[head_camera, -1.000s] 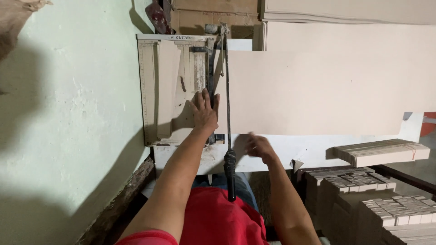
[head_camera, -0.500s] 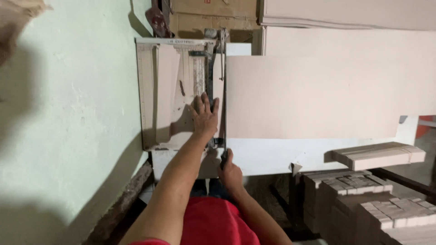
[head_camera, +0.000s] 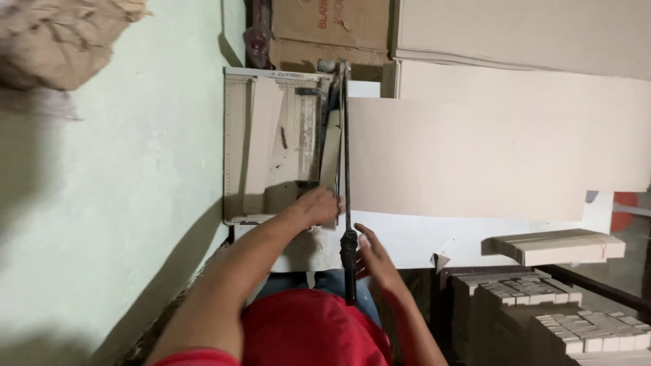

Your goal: The person uses a manual guillotine paper cutter to slice a large sheet of cardboard. They align the cardboard against the machine's guide, pull down the lever to cut the sheet, and then remove the cut piece. The process is repeated multiple times throughout the video.

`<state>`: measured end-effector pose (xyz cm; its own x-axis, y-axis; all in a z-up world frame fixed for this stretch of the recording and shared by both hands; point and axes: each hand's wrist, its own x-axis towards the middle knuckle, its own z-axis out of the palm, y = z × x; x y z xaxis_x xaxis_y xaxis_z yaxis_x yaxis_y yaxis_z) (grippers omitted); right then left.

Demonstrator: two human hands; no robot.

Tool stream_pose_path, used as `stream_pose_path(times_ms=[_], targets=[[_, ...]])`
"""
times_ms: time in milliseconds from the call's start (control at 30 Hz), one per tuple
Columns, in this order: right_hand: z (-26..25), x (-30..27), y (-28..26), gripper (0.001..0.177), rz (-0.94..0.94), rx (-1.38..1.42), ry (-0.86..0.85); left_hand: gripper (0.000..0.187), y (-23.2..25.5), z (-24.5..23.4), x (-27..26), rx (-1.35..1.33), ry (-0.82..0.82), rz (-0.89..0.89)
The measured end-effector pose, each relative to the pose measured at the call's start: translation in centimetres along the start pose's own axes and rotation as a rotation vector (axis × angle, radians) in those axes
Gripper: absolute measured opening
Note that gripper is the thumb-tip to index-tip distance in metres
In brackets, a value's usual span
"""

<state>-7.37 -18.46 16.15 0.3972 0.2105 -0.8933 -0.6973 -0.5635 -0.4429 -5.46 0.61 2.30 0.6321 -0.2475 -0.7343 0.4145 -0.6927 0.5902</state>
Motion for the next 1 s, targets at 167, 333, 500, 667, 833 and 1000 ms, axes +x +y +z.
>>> stream_pose_path(times_ms=[167,333,500,667,833,1000], targets=[[-5.2,13.8,12.7,0.065,0.059,0.245,0.194,0.026,-8.9,2.1,0.5,1.043,0.214,0.415],[-7.7,17.8,12.3,0.067,0.045,0.587,0.311,0.027,-14.1,-2.7,0.7,0.789,0.129,-0.021],[-9.6,19.5,12.4,0.049,-0.018,0.945,0.307,0.009,-13.7,-6.4,-1.5,1.137,0.170,0.146],[-8.3,16.1,14.4,0.027,-0.071,0.925,0.284,0.023,-12.1,-5.8,-1.9,0.981,0.272,0.147],[-5.5,18.1,10.7,0.026,-0.035,0.824,0.254,0.045,-6.5,-5.0,-1.4,0.647,0.310,0.070],[-5.8,19.8,10.9,0.032,0.003,0.760,0.271,0.081,-1.2,-3.5,0.6,0.392,0.240,-0.057]])
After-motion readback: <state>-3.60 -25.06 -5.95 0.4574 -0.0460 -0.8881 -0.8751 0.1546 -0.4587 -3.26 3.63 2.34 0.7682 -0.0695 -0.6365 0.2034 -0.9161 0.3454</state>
